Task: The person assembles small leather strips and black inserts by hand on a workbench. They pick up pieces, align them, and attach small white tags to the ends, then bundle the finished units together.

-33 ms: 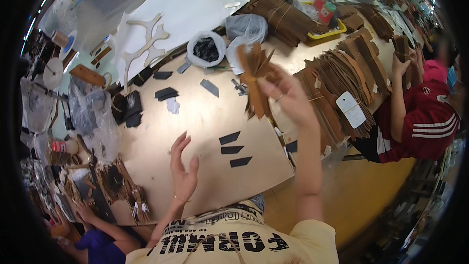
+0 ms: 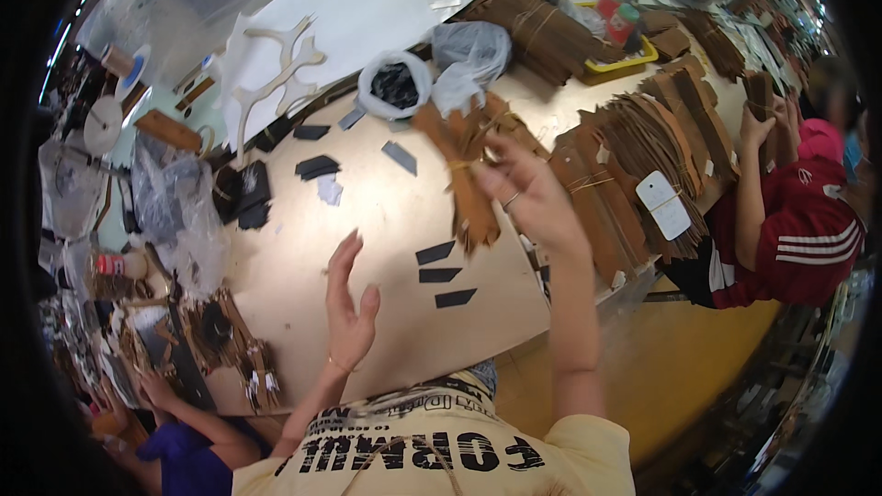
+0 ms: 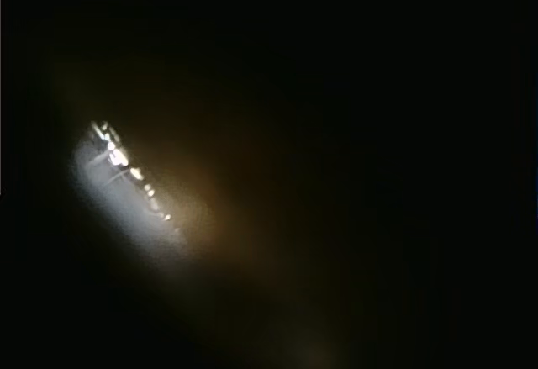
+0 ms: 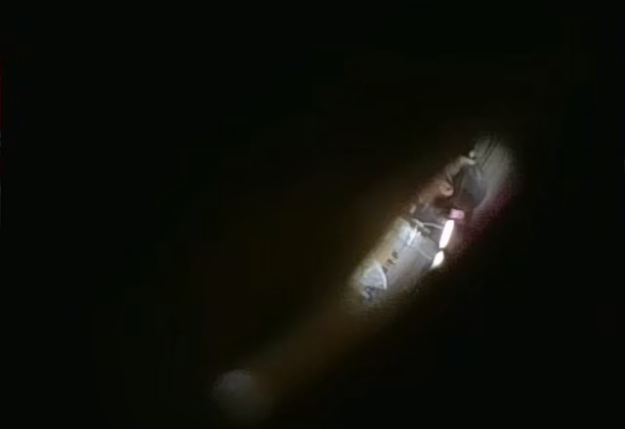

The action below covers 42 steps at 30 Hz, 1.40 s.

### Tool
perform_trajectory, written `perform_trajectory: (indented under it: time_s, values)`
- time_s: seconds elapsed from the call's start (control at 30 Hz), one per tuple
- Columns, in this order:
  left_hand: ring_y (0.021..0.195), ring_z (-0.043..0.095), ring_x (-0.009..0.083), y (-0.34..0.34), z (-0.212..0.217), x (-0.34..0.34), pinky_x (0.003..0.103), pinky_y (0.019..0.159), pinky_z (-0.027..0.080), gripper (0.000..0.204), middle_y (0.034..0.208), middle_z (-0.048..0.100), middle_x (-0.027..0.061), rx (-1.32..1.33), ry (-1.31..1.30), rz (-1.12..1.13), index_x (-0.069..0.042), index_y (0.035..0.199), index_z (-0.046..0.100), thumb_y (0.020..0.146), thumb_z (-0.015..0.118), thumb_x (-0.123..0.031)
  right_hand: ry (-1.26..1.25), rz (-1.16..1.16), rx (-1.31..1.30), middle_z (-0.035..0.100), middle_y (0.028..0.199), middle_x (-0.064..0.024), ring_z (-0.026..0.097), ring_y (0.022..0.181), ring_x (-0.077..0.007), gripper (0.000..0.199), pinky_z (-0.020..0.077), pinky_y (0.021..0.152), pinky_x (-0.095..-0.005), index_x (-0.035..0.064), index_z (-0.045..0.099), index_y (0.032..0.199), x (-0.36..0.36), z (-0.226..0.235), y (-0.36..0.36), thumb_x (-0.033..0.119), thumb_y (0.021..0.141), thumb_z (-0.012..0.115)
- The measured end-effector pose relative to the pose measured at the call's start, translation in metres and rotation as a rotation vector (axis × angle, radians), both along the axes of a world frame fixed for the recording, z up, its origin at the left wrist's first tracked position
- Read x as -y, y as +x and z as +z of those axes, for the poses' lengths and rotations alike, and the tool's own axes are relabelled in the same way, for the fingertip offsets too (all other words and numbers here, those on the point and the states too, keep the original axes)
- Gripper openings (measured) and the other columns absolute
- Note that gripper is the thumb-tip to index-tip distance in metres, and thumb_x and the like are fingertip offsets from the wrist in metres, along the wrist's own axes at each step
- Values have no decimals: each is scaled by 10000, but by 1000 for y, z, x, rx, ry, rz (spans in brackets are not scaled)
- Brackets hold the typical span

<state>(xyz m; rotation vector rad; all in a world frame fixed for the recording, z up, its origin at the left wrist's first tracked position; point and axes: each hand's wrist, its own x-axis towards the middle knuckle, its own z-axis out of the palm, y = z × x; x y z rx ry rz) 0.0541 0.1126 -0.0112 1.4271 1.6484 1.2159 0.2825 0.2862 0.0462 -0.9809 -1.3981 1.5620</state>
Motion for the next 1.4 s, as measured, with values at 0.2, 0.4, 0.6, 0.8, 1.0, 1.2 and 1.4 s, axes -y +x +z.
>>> perform_trajectory:
  time_s: [0.2, 0.4, 0.6, 0.8, 1.0, 1.2, 1.4]
  values:
    - [925, 609, 139, 0, 34, -12, 264, 774, 504, 479, 1116, 607, 89, 728, -372, -66, -53, 1393, 370, 997, 547, -256, 288, 59, 215, 644, 1070, -105, 636, 785, -137, 276, 520, 735, -279, 25, 629, 1227, 92, -24, -98, 97, 960, 624]
    - [685, 563, 74, -41, 13, 25, 230, 563, 463, 465, 931, 603, 59, 903, -275, 38, -52, 1393, 329, 979, 522, -145, 1135, 98, 567, 652, 1088, -45, 628, 809, -174, 365, 453, 700, -348, 84, 699, 1103, 116, -30, -136, 86, 741, 747]
    - [636, 519, 95, -61, 8, 56, 237, 525, 436, 522, 856, 529, 31, 765, -335, 123, -65, 1444, 275, 950, 443, -61, 1356, 227, 763, 647, 1055, -54, 612, 832, -168, 307, 444, 763, -346, 38, 666, 1055, 128, -54, -165, 149, 768, 654]
    - [610, 475, 88, -72, -23, 67, 239, 540, 431, 491, 845, 516, 29, 724, -309, 208, -47, 1419, 336, 942, 449, -70, 830, 453, 397, 594, 1010, -63, 561, 897, -179, 175, 427, 802, -317, 23, 640, 991, 129, -42, -181, 139, 874, 581]
    - [611, 433, 60, -113, -21, 78, 220, 559, 390, 356, 813, 516, -3, 545, -435, 10, -23, 1226, 554, 890, 450, -72, -85, 611, 131, 411, 764, 44, 347, 689, -84, 285, 332, 653, -247, 49, 487, 757, 120, -26, -143, 211, 973, 576]
    - [596, 403, 52, -82, 0, 90, 203, 512, 346, 449, 718, 473, -12, 974, -646, -290, 26, 1289, 535, 849, 482, -49, 199, -35, 350, 305, 621, 59, 287, 610, -59, 410, 247, 517, -285, 48, 423, 663, 80, -48, -115, 204, 1017, 556]
    - [590, 409, 63, -63, -13, 84, 218, 490, 348, 219, 741, 479, 4, 1383, -911, -404, 28, 1059, 521, 861, 471, -49, 762, -642, 492, 344, 582, -21, 301, 583, -111, 366, 259, 527, -304, 16, 505, 722, 66, -64, -81, 229, 1015, 552]
